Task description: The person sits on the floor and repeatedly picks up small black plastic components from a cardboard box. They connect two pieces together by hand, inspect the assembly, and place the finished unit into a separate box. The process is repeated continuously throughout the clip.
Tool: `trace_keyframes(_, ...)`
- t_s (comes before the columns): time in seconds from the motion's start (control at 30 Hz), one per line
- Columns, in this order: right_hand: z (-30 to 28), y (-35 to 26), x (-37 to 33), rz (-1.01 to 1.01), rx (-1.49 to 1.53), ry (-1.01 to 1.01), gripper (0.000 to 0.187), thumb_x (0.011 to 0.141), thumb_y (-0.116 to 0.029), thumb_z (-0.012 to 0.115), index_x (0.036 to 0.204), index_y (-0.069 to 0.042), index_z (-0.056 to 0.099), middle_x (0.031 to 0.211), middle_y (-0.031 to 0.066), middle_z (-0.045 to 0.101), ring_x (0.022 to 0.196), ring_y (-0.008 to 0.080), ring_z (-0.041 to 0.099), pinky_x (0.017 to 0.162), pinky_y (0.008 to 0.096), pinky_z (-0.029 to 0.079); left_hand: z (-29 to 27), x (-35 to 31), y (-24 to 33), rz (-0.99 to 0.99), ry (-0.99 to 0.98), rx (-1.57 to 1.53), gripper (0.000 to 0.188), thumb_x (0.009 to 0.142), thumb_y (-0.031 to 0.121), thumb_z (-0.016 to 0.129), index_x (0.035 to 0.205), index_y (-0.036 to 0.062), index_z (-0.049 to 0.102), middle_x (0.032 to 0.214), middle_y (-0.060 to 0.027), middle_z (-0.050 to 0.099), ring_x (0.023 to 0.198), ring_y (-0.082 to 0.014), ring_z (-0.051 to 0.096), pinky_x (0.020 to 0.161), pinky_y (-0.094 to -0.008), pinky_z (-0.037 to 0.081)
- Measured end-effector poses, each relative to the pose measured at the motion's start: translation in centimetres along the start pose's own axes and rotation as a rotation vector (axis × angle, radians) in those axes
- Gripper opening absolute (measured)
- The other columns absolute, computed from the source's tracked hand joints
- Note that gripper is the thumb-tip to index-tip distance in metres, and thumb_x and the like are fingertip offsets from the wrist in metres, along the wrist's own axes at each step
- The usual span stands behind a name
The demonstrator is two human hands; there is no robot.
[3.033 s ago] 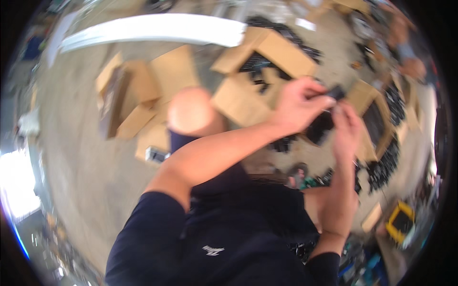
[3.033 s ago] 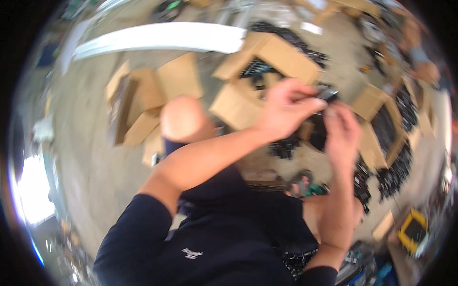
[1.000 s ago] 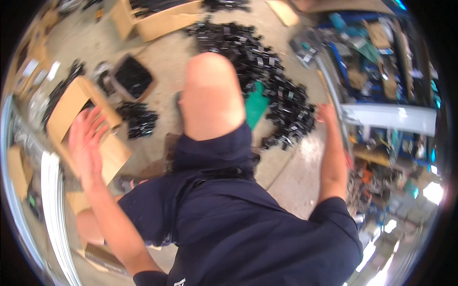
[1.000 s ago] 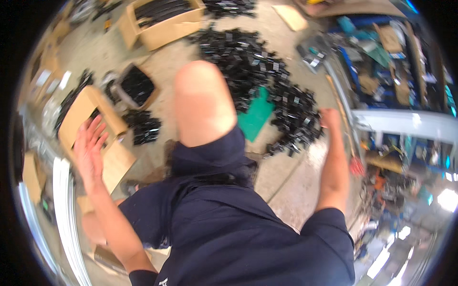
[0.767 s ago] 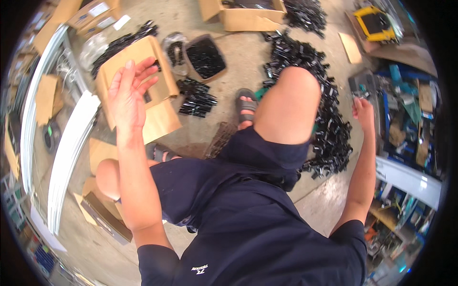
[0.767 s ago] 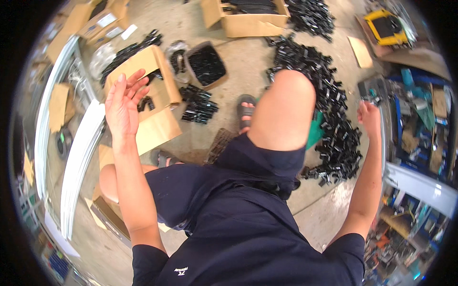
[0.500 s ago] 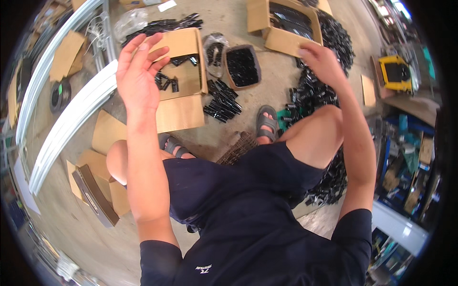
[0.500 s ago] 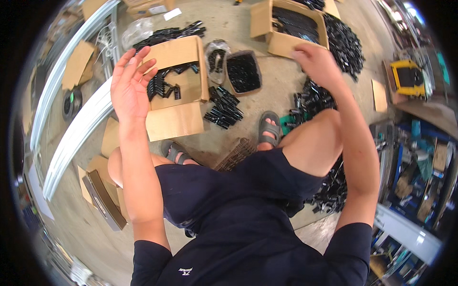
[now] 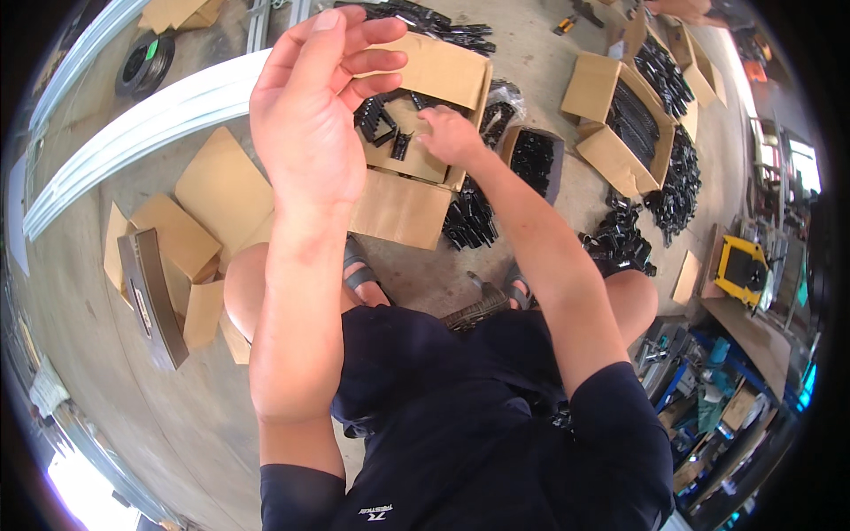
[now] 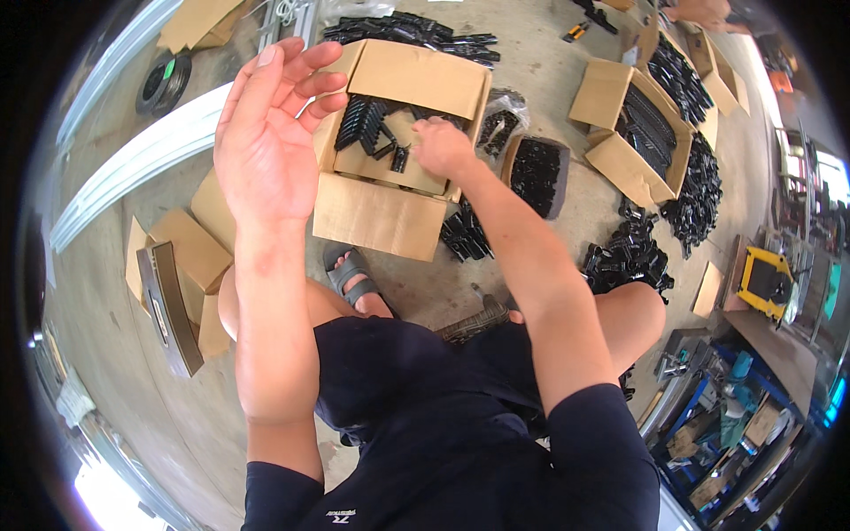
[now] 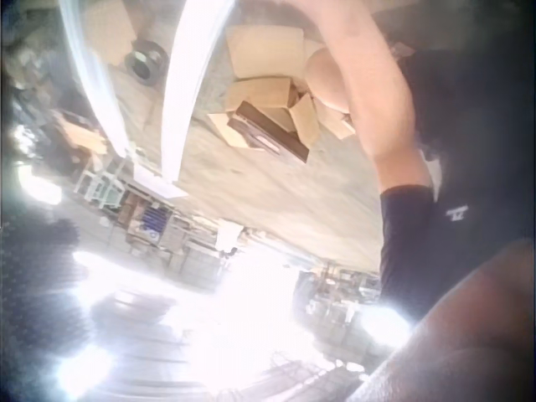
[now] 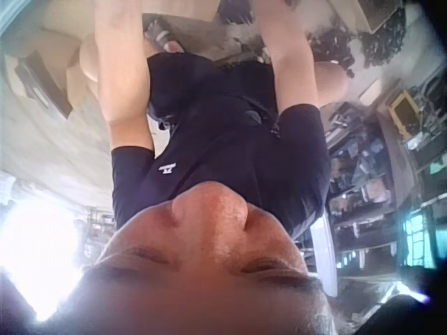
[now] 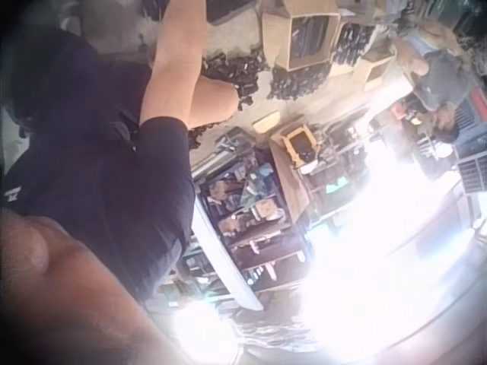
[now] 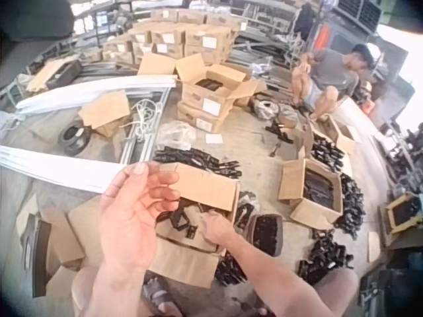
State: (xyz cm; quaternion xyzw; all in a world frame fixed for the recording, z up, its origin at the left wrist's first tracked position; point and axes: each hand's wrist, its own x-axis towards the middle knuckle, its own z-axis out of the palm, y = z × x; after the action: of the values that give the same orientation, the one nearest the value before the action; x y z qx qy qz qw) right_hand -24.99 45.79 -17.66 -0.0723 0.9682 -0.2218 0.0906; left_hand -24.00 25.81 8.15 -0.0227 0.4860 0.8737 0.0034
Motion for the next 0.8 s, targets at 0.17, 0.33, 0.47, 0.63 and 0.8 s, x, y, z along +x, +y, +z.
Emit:
trace_keyframes(0.17, 3.4, -2.5, 3.0, -0.006, -0.15, -0.241, 0.025, 0.098, -0.023, 0.059, 0.106, -0.005, 0.073, 0.117, 0.0199, 0.07, 0.107, 0.0357, 0.07, 0.092, 0.0471, 0.057, -0.5, 1.0, 0.6, 0.012, 0.008, 0.084, 0.031, 0.103, 0.024, 0.062, 0.118, -0.0033, 0.065, 0.108, -0.0204, 0.075, 0.092, -0.0225, 0.071, 0.081, -0.0346, 0.056)
trace_keyframes(0.33, -1.2, -3.1, 3.8, -0.213, -0.253, -0.15, 0.026, 0.097, -0.024, 0.059, 0.093, -0.003, 0.073, 0.096, 0.0202, 0.072, 0.088, 0.0382, 0.072, 0.082, 0.0495, 0.058, -0.7, 1.3, -0.1, 0.072, -0.073, 0.496, 0.03, 0.103, 0.021, 0.064, 0.123, -0.0019, 0.065, 0.11, -0.0125, 0.076, 0.099, -0.0169, 0.07, 0.085, -0.0314, 0.055)
trace_keyframes(0.47, -12.8, -8.3, 1.7, -0.105, 0.293, -0.036, 0.025, 0.092, -0.023, 0.068, 0.098, 0.0, 0.074, 0.09, 0.0194, 0.073, 0.08, 0.0349, 0.071, 0.076, 0.044, 0.056, -2.8, -0.4, -1.2, 0.522, -0.228, 1.396, 0.045, 0.088, 0.021, 0.078, 0.125, -0.0016, 0.066, 0.115, -0.0159, 0.074, 0.109, -0.0299, 0.068, 0.093, -0.0415, 0.055)
trace_keyframes(0.63, -19.9, -14.8, -1.7, -0.154, 0.446, 0.091, 0.024, 0.099, -0.021, 0.069, 0.1, 0.002, 0.073, 0.077, -0.0003, 0.069, 0.072, 0.0047, 0.059, 0.065, 0.0239, 0.049, -3.1, -2.1, -0.8, 0.209, -0.25, 1.549, 0.042, 0.088, 0.024, 0.077, 0.124, 0.0044, 0.068, 0.104, -0.0196, 0.074, 0.094, -0.0371, 0.07, 0.082, -0.0454, 0.055)
trace_keyframes(0.8, -19.6, -15.9, -0.8, -0.136, 1.148, 0.137, 0.026, 0.095, -0.023, 0.071, 0.1, 0.003, 0.075, 0.074, 0.0044, 0.072, 0.069, 0.0117, 0.067, 0.064, 0.0277, 0.053, -3.8, -1.8, 0.5, 0.092, -0.076, 1.24, 0.036, 0.095, 0.027, 0.073, 0.12, 0.0021, 0.069, 0.085, -0.0151, 0.074, 0.071, -0.0295, 0.07, 0.068, -0.0392, 0.055)
